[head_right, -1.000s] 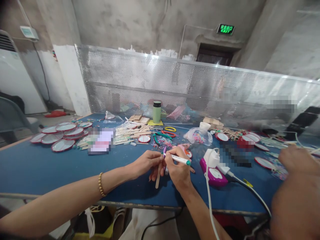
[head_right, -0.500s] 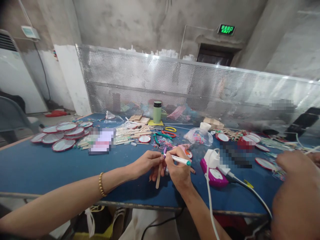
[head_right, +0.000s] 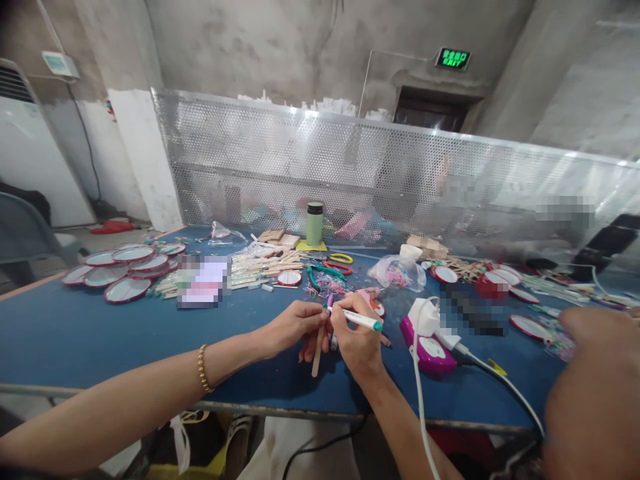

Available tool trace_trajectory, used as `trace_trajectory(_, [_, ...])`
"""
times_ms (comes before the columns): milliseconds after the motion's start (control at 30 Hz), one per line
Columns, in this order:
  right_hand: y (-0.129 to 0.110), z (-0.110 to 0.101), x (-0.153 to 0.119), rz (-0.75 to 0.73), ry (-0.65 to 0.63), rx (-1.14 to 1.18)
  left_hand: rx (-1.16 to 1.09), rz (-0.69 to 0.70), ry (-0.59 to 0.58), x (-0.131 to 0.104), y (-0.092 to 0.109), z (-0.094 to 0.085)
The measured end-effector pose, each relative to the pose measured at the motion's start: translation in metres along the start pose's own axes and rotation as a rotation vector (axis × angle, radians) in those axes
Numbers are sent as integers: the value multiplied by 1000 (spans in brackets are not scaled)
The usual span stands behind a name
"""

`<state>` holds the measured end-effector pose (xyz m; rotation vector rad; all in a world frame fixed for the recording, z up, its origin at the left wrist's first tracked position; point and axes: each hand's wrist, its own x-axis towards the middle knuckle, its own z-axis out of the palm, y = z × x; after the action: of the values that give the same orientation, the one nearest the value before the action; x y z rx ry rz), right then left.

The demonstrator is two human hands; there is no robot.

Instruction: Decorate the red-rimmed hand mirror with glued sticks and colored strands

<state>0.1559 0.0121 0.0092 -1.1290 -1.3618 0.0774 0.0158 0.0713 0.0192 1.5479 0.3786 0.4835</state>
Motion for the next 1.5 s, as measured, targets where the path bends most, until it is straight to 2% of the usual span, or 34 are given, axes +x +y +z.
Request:
trace_trajectory(333, [-1,1,-1,15,-31,19,6,0,3,2,-4,-1])
trace_trajectory(567, [2,0,-1,43,26,27,5,-2,6,1,-1,0])
trace_trajectory(1200, [-1,0,0,1,5,9,-18,-6,9,0,-1,0])
trace_trajectory(1500, [1,0,-1,35,-6,5,-11,-12,15,0,-1,0])
